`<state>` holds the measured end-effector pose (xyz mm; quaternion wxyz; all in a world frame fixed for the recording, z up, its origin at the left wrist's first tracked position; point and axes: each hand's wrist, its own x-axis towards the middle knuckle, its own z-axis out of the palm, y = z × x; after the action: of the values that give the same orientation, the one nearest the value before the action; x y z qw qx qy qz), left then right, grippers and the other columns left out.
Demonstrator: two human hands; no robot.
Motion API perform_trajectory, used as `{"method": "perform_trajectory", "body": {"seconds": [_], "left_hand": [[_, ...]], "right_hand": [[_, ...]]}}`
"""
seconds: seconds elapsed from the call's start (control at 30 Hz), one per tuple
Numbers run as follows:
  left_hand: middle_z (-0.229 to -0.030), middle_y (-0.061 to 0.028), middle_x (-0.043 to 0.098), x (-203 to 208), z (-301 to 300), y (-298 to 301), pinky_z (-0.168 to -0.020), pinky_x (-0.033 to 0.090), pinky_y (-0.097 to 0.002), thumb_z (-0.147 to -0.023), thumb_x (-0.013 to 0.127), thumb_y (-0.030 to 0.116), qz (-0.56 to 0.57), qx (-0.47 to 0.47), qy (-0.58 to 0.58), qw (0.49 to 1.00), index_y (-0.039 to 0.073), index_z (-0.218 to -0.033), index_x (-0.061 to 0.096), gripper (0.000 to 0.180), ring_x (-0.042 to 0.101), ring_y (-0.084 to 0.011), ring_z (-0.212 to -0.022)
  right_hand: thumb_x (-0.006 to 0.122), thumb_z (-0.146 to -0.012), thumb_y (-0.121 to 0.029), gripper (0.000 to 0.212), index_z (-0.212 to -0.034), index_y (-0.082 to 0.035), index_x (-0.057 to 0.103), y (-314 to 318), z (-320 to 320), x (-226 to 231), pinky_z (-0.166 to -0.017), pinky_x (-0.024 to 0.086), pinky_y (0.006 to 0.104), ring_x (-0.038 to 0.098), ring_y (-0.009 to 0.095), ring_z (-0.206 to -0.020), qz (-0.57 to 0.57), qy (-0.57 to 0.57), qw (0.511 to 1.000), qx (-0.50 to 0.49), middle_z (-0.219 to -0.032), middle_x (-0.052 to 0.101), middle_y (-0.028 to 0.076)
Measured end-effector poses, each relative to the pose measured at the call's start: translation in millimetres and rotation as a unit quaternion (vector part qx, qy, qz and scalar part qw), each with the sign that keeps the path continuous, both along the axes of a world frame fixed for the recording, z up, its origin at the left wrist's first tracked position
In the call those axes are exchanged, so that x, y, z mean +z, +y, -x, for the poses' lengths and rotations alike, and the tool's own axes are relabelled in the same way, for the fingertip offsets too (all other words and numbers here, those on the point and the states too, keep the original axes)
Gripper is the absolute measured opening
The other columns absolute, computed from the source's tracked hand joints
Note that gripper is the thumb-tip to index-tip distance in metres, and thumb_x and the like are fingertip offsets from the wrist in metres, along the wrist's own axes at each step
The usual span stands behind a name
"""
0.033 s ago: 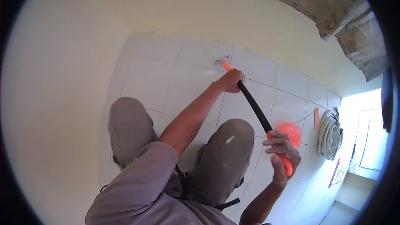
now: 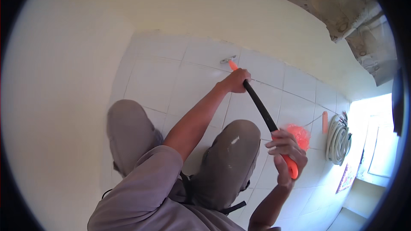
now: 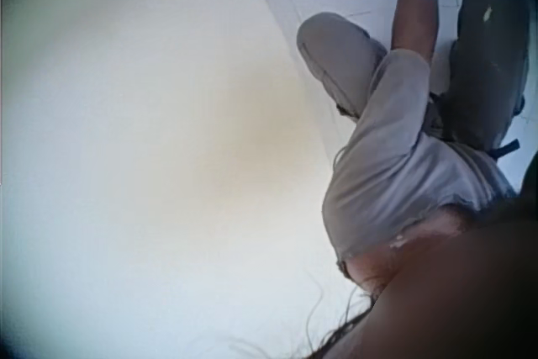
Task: The person uses a scraper on a long pole to remove debris or grout residue from a tiled floor.
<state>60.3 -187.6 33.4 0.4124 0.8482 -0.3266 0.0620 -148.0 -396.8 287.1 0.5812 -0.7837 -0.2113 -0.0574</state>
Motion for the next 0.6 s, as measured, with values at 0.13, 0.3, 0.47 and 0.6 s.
{"method": "perform_trajectory", "body": {"seconds": [0.13,0.3,0.47,0.6], "left_hand": [[-0.063,-0.0116,0.054,13,21,25,-0.06,0.044,-0.0414,-0.069,0.08,0.013,0.141,0.128,-0.023,0.981,0.002,-0.061,0.051,0.032,0.052,-0.0311,-0.061],[-0.057,-0.0102,0.047,7,42,109,-0.058,0.039,-0.0373,-0.062,0.078,0.012,0.151,0.194,-0.013,0.969,0.005,-0.056,0.043,0.036,0.048,-0.028,-0.058],[-0.054,-0.0092,0.041,18,18,134,-0.055,0.036,-0.0368,-0.063,0.076,0.012,0.157,0.113,0.003,0.981,0.005,-0.054,0.036,0.041,0.042,-0.0273,-0.055],[-0.056,-0.0106,0.045,-1,8,165,-0.062,0.041,-0.0392,-0.061,0.074,0.018,0.127,0.076,-0.011,0.989,0.006,-0.055,0.038,0.039,0.05,-0.0295,-0.061]], "right_hand": [[0.072,-0.075,-0.013,0.013,-0.078,-0.002,0.068,33,-33,3,-0.097,0.049,0.0472,0.069,0.032,-0.095,0.042,-0.059,0.994,0.079,-0.084,0.072,0.01],[0.079,-0.069,-0.016,0.021,-0.083,-0.006,0.068,111,-26,20,-0.096,0.05,0.0486,0.07,0.031,-0.095,0.069,-0.06,0.983,0.16,-0.085,0.071,0.008],[0.077,-0.071,-0.019,0.028,-0.095,-0.005,0.071,149,-35,37,-0.103,0.044,0.0491,0.059,0.032,-0.118,0.057,0.02,0.961,0.271,-0.106,0.069,0.012],[0.069,-0.082,-0.013,0.057,-0.135,0.0,0.055,186,-29,31,-0.106,0.04,0.045,0.039,0.032,-0.138,0.032,0.168,0.979,0.114,-0.139,0.052,0.019]]}}
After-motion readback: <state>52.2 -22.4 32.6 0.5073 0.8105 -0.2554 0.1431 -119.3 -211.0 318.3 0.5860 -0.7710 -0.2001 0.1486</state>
